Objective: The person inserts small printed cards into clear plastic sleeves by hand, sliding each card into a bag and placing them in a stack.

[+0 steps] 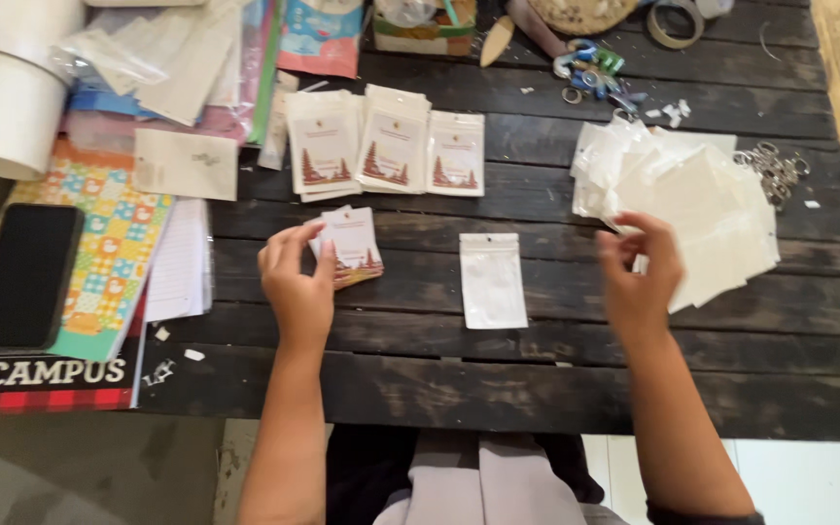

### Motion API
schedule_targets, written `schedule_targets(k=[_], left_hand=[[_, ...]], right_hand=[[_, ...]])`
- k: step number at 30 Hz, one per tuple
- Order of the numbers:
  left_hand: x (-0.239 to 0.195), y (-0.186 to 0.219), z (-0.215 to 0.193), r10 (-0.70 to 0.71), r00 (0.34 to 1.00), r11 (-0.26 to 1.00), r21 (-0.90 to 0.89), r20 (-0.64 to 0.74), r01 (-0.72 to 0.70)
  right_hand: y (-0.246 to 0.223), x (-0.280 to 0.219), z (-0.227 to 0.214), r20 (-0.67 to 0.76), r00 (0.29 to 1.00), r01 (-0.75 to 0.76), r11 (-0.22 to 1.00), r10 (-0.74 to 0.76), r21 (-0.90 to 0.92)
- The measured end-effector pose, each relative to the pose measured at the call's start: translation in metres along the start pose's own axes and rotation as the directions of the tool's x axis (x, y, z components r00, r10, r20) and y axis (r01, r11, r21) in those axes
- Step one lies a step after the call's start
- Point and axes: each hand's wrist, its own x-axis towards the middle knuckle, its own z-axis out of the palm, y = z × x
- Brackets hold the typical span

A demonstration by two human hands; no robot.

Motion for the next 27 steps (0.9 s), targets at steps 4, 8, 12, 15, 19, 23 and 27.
schedule_targets(k=[4,8,12,15,19,23,27], left_hand=[[-0.008,-0.042,0.005,-0.094,0.994,0.993,0.072,-0.058,0.098],[-0.010,-0.047,0.008,-0.073,0.997,0.992,0.103,-0.020,0.074],[-0.011,-0.052,0.015,-0.102,0.994,0.981,0.172,0.048,0.093],[-0.011,-0.052,0.017,-0.169,0.982,0.964,0.222,0.078,0.149],[-0.010,-0.045,0.015,-0.190,0.978,0.956,0.242,0.085,0.165],[-0.011,-0.045,0.015,-0.221,0.970,0.949,0.251,0.101,0.190],[-0.011,-0.044,0.016,-0.245,0.964,0.945,0.251,0.107,0.212]], right_hand=[[-0.067,0.020,0.073,0.180,0.983,0.031,0.999,-0.032,0.007],[-0.101,0.002,0.158,0.424,0.903,0.030,0.995,-0.069,0.098],[-0.141,0.001,0.201,0.600,0.753,-0.156,0.959,0.270,-0.236],[-0.143,-0.011,0.219,0.646,0.644,-0.290,0.912,0.409,-0.289],[-0.139,-0.017,0.223,0.648,0.667,-0.318,0.927,0.368,-0.198],[-0.115,-0.034,0.234,0.541,0.784,-0.334,0.941,0.305,-0.047],[-0.104,-0.042,0.239,0.446,0.856,-0.337,0.936,0.261,0.100]])
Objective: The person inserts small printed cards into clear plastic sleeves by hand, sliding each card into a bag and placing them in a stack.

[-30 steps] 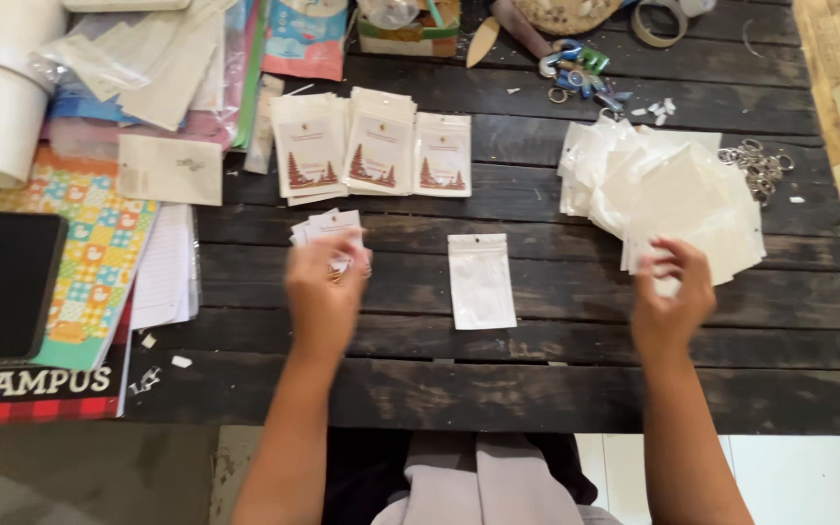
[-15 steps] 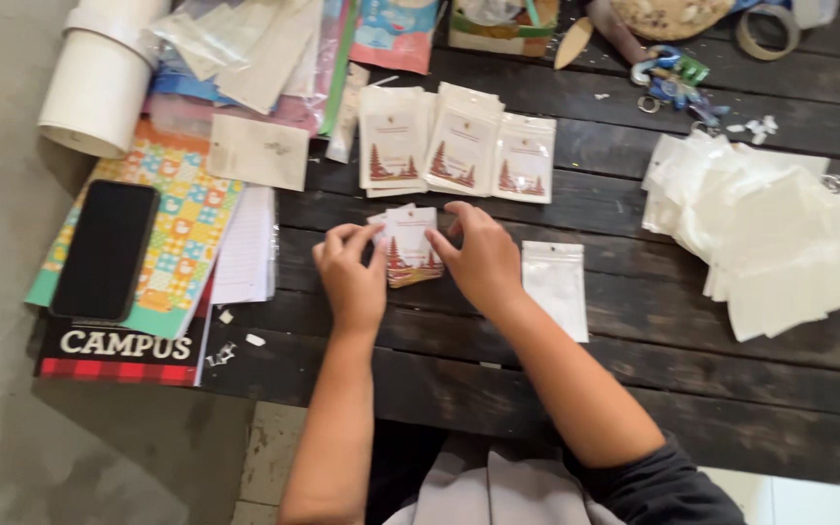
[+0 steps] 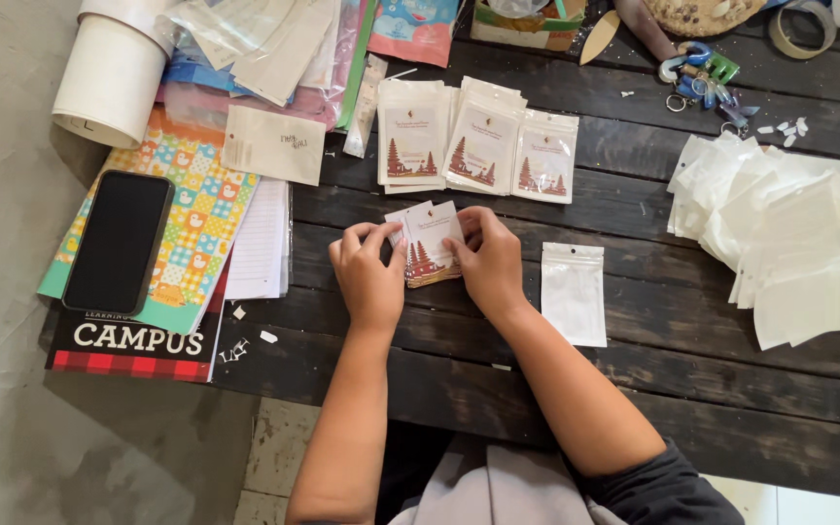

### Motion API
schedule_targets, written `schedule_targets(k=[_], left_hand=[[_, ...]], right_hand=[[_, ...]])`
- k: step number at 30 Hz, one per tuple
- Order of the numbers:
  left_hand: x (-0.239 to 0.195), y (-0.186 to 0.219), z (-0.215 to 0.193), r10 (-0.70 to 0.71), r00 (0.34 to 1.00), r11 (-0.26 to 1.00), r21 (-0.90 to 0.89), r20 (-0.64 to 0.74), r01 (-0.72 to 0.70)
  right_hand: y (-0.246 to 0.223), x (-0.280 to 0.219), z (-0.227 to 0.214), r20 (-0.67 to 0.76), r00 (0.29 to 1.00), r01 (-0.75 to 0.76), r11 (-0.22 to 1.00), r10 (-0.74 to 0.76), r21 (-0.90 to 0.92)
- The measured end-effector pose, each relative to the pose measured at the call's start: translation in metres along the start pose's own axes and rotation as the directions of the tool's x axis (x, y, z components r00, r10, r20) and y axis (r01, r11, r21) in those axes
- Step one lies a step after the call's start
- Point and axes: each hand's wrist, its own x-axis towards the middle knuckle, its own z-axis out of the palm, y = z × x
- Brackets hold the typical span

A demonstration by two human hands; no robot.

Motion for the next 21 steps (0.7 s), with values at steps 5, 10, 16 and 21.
schedule_targets(k=[5,10,16,21], left_hand=[[-0.002,-0.002,0.002,0.002,1.000,1.000,-0.009,-0.028,-0.002],[0.000,-0.003,0.001,-0.005,0.998,0.999,-0.034,-0.066,0.002],[-0.001,-0.004,0.000,0.124,0.972,0.990,-0.039,-0.198,-0.134],[-0.009,0.054,-0.009,0.262,0.945,0.958,-0.065,-0.193,-0.279]], right_hand=[[-0.010,0.000,-0.008,-0.092,0.994,0.057,0.996,-0.051,0.067],[-0.037,0.000,-0.033,-0.061,0.997,-0.024,0.944,0.047,0.329],[-0.041,-0.001,-0.104,0.189,0.981,-0.161,0.674,0.032,0.721],[0.020,0.009,-0.164,0.147,0.975,-0.224,0.734,0.169,0.641]])
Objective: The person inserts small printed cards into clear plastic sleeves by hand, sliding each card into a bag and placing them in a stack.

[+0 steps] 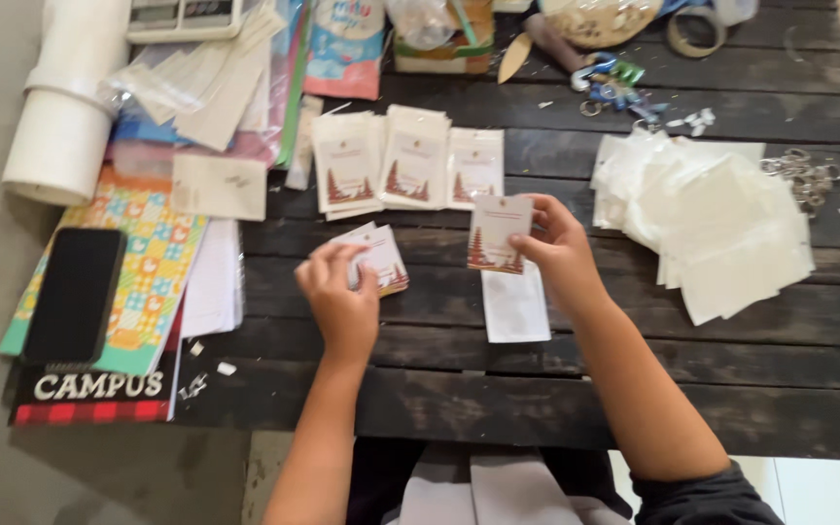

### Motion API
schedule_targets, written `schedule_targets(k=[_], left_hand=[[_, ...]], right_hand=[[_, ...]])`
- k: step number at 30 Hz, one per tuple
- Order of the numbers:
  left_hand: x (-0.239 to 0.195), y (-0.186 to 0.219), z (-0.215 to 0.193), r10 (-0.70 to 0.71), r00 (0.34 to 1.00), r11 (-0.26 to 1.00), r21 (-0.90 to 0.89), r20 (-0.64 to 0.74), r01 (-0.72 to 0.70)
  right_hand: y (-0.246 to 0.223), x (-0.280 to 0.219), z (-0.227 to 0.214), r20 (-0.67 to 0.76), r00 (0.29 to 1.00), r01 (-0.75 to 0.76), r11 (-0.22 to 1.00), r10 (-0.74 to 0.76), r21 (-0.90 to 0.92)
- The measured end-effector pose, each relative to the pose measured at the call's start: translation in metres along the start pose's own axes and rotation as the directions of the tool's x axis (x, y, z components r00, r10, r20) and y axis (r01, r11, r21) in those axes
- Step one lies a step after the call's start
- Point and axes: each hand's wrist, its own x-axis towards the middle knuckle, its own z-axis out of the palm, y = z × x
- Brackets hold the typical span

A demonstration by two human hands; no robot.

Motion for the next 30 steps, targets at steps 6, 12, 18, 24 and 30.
schedule_targets(k=[6,12,18,24,30], left_hand=[[0.009,0.067,0.050,0.077,0.917,0.993,-0.114,0.392,-0.034],[-0.001,0.067,0.119,0.085,0.817,0.996,-0.061,0.571,-0.061],[0.002,0.054,0.110,0.215,0.748,0.970,-0.224,0.628,-0.091],[-0.011,0.054,0.120,0.191,0.700,0.979,-0.081,0.688,-0.188],[-0.005,0.066,0.111,0.171,0.674,0.982,-0.183,0.719,-0.054]], right_hand=[[0.022,0.009,-0.064,-0.090,0.994,-0.053,0.996,0.060,0.073],[0.050,0.017,-0.093,-0.123,0.992,0.019,0.999,-0.014,0.038],[0.025,0.010,-0.079,-0.086,0.996,0.037,0.996,-0.031,0.078],[0.042,0.016,-0.083,-0.118,0.993,0.017,0.999,-0.012,0.038],[0.057,0.020,-0.098,-0.134,0.991,0.013,1.000,-0.010,0.019]])
